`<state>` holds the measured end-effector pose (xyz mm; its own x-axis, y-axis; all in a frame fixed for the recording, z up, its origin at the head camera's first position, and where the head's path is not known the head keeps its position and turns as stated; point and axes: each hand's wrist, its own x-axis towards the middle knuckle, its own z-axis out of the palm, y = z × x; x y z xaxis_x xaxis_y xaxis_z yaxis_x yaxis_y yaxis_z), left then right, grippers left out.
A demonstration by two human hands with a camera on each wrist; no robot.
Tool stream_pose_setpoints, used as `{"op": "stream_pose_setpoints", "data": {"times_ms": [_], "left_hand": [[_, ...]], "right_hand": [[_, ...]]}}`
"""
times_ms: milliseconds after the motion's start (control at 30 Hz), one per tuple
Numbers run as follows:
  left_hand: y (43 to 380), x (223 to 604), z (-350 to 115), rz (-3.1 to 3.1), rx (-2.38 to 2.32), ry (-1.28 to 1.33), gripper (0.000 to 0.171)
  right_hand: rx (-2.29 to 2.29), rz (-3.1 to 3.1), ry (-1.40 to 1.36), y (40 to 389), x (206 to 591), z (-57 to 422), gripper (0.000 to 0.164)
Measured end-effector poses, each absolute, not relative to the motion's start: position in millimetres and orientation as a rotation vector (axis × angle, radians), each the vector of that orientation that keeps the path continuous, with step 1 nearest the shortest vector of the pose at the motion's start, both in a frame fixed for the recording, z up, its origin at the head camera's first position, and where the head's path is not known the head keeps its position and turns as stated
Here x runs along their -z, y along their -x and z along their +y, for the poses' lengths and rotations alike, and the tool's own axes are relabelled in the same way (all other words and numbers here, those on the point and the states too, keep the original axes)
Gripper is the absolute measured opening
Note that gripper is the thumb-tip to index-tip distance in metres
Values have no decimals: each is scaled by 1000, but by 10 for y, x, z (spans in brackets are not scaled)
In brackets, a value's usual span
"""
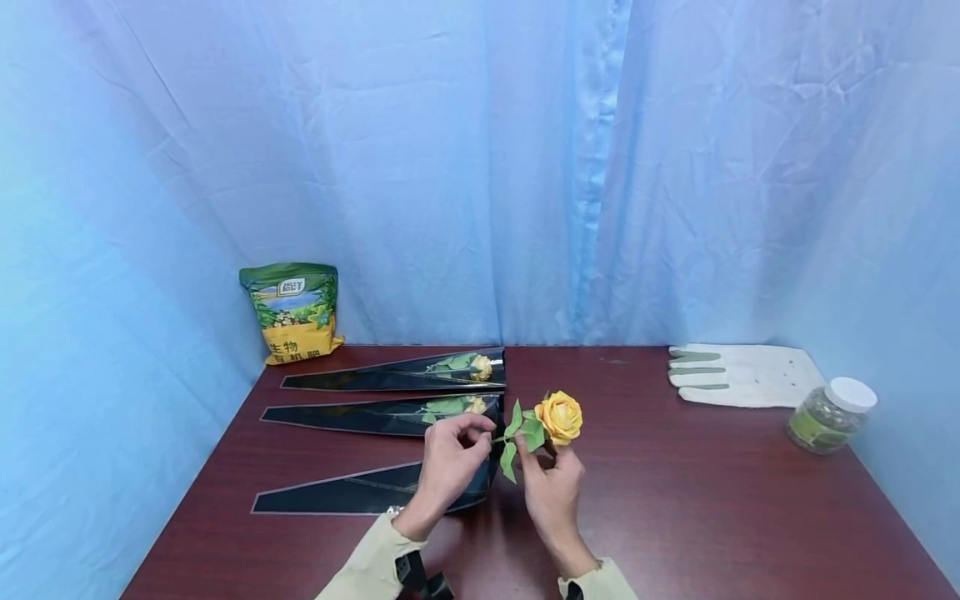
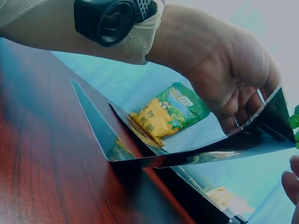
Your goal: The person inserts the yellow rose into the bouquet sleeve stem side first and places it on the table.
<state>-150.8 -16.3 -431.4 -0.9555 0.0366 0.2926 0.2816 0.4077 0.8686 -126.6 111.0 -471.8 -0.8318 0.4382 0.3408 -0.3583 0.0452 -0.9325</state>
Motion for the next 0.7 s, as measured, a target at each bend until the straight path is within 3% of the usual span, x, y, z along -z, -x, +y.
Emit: {"op": "stream_pose_setpoints", "data": {"times_ms": [700], "left_hand": [[1517, 4328, -165, -2406, 1571, 310, 14]], "right_hand": [[-1848, -1741, 150, 1285, 4685, 1073, 11]]}}
